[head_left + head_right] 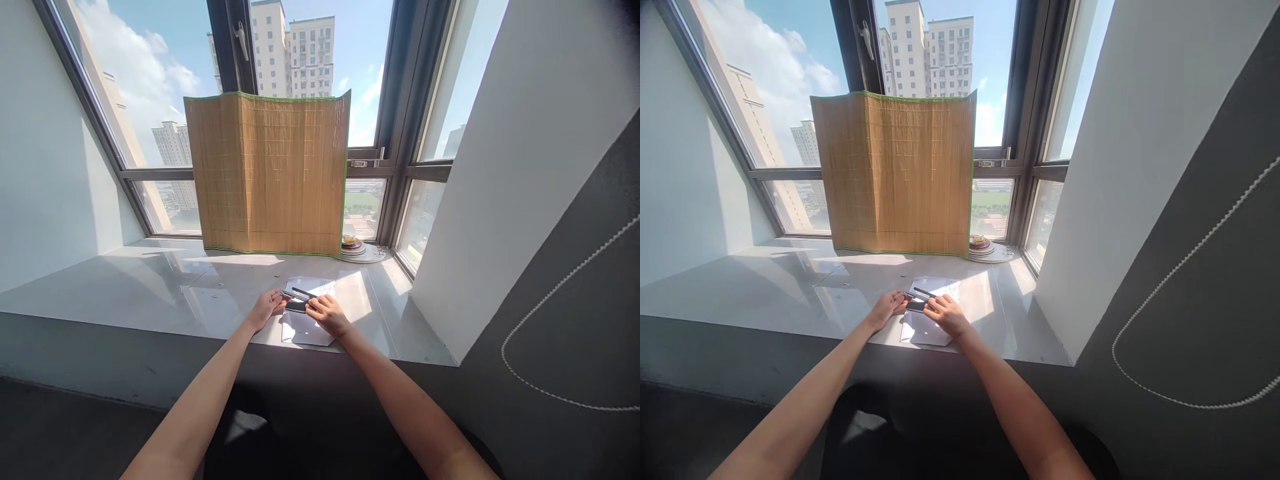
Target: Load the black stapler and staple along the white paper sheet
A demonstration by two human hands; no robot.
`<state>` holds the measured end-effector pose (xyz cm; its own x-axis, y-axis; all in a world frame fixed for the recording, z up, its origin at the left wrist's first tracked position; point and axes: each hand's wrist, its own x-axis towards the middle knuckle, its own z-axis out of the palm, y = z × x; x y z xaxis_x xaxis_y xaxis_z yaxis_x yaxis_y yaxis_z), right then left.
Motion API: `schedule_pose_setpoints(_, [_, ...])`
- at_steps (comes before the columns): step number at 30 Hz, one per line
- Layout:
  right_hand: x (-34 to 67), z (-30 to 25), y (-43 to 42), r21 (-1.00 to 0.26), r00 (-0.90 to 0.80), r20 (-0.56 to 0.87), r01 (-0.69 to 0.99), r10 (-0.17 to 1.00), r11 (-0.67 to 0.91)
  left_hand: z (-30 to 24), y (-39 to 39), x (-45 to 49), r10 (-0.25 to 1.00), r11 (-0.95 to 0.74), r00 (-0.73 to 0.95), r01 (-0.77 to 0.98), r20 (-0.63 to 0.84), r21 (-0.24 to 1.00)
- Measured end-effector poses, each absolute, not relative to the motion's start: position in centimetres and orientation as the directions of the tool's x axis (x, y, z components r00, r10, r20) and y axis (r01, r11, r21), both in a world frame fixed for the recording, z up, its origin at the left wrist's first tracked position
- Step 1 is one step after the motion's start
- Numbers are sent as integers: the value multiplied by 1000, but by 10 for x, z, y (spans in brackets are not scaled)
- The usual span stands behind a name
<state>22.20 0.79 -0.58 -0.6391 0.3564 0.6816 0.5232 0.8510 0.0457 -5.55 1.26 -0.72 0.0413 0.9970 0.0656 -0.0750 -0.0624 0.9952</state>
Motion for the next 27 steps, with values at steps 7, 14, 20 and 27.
schedule_pose_setpoints(7, [225,-9,10,71,-629,686,557,365,827,-6,12,-55,999,-47,-20,-42,46,998])
schedule_pose_setpoints(14, [229,-11,16,-137,-353,796,686,492,714,-11,14,-59,997,-72,42,17,72,997])
schedule_pose_setpoints(20, [240,-10,24,-572,20,723,578,690,582,-6,9,-60,994,-105,4,-41,105,994])
schedule_pose_setpoints(27, [240,-20,37,-781,-62,508,388,859,490,-4,8,-59,991,-131,16,-23,131,991])
